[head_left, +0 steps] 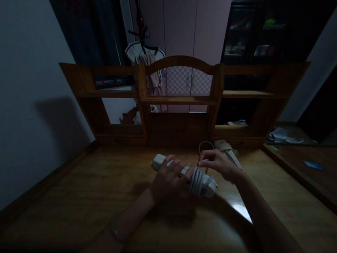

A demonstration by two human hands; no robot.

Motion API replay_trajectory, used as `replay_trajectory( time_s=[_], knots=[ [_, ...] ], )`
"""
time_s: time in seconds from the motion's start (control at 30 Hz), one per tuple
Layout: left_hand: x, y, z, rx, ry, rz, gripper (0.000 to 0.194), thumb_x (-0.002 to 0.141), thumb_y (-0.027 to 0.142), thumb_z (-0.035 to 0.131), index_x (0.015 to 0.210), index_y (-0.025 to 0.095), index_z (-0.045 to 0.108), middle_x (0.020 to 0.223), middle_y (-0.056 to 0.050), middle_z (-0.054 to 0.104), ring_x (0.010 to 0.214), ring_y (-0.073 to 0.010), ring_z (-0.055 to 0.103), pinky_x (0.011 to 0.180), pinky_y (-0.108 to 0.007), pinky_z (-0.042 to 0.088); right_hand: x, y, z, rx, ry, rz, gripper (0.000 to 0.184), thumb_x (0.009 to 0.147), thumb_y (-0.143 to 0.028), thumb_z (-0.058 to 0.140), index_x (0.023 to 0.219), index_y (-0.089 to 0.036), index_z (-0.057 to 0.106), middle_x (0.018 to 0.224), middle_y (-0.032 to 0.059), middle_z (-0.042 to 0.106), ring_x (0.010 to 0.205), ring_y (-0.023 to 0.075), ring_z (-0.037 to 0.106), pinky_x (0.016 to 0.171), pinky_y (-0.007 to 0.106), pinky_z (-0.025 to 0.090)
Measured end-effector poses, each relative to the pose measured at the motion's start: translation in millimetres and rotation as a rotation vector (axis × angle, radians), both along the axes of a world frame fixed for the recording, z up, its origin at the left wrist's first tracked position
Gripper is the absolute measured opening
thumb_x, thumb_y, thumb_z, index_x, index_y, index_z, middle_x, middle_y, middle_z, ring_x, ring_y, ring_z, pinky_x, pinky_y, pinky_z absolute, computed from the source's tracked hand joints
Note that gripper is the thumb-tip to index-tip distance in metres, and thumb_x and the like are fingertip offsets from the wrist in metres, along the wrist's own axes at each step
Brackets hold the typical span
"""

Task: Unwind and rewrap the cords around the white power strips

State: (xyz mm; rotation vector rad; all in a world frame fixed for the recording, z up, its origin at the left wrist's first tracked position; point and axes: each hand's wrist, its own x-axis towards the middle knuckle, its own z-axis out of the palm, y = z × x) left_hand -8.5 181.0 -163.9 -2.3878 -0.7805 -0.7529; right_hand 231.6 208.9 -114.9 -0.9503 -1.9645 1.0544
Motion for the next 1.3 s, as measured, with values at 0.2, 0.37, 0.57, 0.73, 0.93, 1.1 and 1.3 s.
replay_trajectory(
  time_s=[0.2,0.37,0.57,0.73,0.93,1.1,1.3],
  knots=[
    [1.9,-0.7,-0.7,-0.169,-0.181,0.087,0.060,0.086,0.049,0.050,0.138,0.023,0.036,0.116,-0.013,0.058,0.103,-0.0278,0.053,0.092,-0.043,0.040,-11.7,9.0,-13.5,-0.023,0.005,0.020,0.030,0.084,-0.040,0.057,0.081,-0.012,0.067,0.071,0.0015,0.062,0.067,0.0143,0.055,0.061,0.023,0.043],
    [3.7,8.8,5.1,-0.239,-0.389,0.281,0.059,0.085,0.040,0.053,0.139,0.025,0.035,0.110,-0.010,0.058,0.102,-0.0264,0.054,0.090,-0.039,0.040,-30.8,9.5,-32.2,0.260,-0.068,-0.154,0.022,0.084,-0.021,0.047,0.082,-0.013,0.067,0.075,0.0044,0.066,0.076,0.0193,0.060,0.064,0.024,0.043],
    [-3.7,21.2,10.9,-0.339,-0.522,0.476,0.062,0.080,0.036,0.062,0.134,0.026,0.035,0.117,-0.007,0.056,0.106,-0.0253,0.054,0.087,-0.033,0.043,-55.9,-0.9,-54.6,0.442,-0.622,-0.394,0.030,0.098,-0.030,0.039,0.122,-0.022,0.056,0.083,0.0075,0.071,0.073,0.0201,0.066,0.059,0.023,0.035],
    [-16.5,37.5,4.4,-0.370,-0.591,0.695,0.057,0.079,0.035,0.062,0.129,0.026,0.037,0.116,-0.008,0.057,0.101,-0.0264,0.058,0.077,-0.033,0.046,-64.8,-10.0,-53.0,0.571,-0.833,-0.351,0.021,0.099,-0.027,0.041,0.115,-0.024,0.055,0.083,0.0041,0.070,0.069,0.0183,0.066,0.054,0.024,0.028],
    [-21.0,41.0,3.9,-0.305,-0.463,0.839,0.045,0.079,0.029,0.060,0.120,0.020,0.043,0.111,-0.011,0.057,0.102,-0.0280,0.056,0.082,-0.036,0.045,-70.3,-28.1,-36.2,0.750,-0.862,-0.249,0.016,0.099,-0.025,0.041,0.098,-0.021,0.057,0.085,0.0030,0.066,0.071,0.0165,0.063,0.052,0.027,0.022],
    [-14.3,36.0,3.1,-0.305,-0.361,0.842,0.035,0.080,0.024,0.055,0.114,0.019,0.047,0.108,-0.011,0.057,0.099,-0.0271,0.056,0.082,-0.036,0.045,-71.8,-33.3,-35.0,0.871,-0.856,-0.159,0.014,0.096,-0.016,0.044,0.093,-0.019,0.057,0.081,0.0025,0.063,0.068,0.0140,0.058,0.053,0.028,0.023],
    [-5.6,33.1,-2.3,-0.276,-0.196,0.694,0.044,0.079,0.014,0.052,0.122,0.020,0.045,0.105,-0.009,0.057,0.098,-0.0257,0.052,0.085,-0.037,0.041,-59.4,-26.6,-27.7,0.948,-0.693,-0.262,0.028,0.099,-0.035,0.042,0.084,-0.018,0.059,0.079,0.0019,0.062,0.067,0.0124,0.056,0.056,0.028,0.025]
  ],
)
